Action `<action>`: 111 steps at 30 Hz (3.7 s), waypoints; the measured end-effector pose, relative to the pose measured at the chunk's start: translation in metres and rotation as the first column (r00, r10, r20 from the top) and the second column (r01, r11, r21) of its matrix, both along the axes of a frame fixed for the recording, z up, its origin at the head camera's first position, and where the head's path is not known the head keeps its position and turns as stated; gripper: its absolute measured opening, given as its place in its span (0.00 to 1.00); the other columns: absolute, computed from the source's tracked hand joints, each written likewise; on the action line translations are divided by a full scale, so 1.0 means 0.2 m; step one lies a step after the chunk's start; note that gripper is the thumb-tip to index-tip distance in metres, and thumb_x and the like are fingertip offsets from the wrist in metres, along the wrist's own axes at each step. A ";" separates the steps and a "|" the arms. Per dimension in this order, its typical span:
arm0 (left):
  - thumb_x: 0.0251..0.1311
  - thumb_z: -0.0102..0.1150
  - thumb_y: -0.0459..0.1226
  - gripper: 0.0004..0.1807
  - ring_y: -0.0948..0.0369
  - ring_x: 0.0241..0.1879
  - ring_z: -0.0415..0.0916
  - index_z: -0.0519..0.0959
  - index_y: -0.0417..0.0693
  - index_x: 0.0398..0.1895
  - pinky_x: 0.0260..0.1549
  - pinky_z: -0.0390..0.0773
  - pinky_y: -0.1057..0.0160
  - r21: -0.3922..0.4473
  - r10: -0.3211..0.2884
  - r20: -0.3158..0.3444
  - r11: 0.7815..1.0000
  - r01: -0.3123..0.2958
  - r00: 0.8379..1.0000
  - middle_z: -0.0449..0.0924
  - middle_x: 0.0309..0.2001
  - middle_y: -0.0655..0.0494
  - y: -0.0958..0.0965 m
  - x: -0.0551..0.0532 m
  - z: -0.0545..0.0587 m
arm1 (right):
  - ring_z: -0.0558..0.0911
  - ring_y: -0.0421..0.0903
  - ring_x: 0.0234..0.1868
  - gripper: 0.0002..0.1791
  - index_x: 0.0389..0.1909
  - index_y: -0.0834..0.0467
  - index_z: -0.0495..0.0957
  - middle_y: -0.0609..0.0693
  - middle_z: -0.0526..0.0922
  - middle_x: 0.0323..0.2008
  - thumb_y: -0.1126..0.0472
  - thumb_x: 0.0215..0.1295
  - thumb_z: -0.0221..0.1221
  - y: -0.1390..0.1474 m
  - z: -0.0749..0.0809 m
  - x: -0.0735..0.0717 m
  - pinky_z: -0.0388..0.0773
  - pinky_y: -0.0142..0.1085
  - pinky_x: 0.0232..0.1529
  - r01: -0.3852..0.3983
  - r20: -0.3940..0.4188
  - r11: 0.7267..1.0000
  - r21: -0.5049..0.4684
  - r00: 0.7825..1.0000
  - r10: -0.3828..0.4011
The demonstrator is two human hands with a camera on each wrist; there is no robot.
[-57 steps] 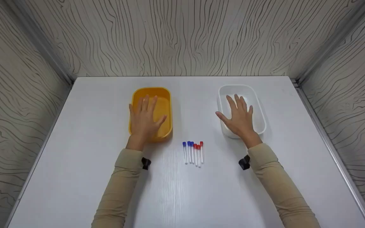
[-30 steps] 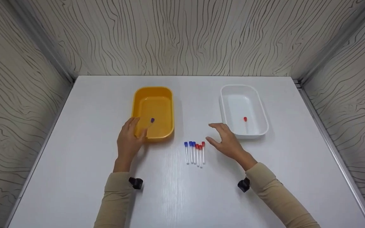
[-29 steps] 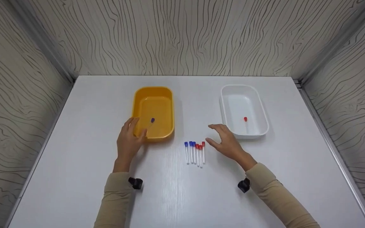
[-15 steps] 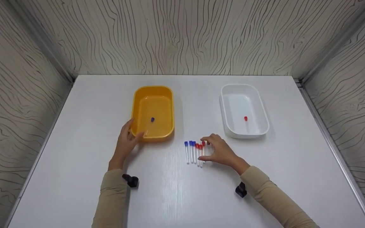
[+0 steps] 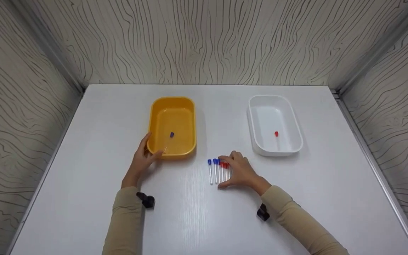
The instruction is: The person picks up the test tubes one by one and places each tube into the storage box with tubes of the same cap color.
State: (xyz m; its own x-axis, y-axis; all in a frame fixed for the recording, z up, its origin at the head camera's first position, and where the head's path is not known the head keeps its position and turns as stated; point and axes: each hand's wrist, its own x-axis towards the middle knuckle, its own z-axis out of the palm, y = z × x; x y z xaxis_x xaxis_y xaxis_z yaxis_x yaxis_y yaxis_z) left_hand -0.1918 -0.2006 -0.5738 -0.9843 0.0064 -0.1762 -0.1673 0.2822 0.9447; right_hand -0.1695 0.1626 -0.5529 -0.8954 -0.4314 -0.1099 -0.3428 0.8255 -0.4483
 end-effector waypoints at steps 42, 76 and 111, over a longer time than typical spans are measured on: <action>0.54 0.67 0.52 0.48 0.60 0.76 0.52 0.46 0.84 0.72 0.76 0.45 0.45 0.143 0.018 0.160 0.989 -0.042 0.987 0.50 0.77 0.69 -0.01 -0.01 0.02 | 0.61 0.41 0.27 0.48 0.66 0.51 0.67 0.45 0.62 0.25 0.47 0.40 0.76 -0.26 0.19 -0.25 0.59 0.29 0.30 0.072 0.131 0.927 -0.367 0.991 -0.025; 0.51 0.69 0.52 0.48 0.62 0.73 0.54 0.48 0.92 0.68 0.75 0.47 0.44 0.138 0.057 0.175 0.987 -0.082 0.983 0.52 0.75 0.73 -0.01 -0.01 -0.01 | 0.64 0.40 0.24 0.50 0.73 0.47 0.56 0.44 0.66 0.24 0.47 0.50 0.71 -0.45 0.14 -0.41 0.62 0.29 0.26 0.151 0.299 0.908 -0.391 0.954 -0.030; 0.56 0.65 0.51 0.44 0.59 0.77 0.49 0.48 0.91 0.69 0.75 0.47 0.43 0.169 0.034 0.151 0.984 -0.060 0.988 0.45 0.78 0.69 -0.01 -0.01 -0.01 | 0.66 0.36 0.25 0.37 0.64 0.60 0.68 0.48 0.70 0.25 0.54 0.55 0.68 -0.24 0.09 -0.21 0.65 0.24 0.28 0.061 0.186 0.855 -0.515 0.982 0.042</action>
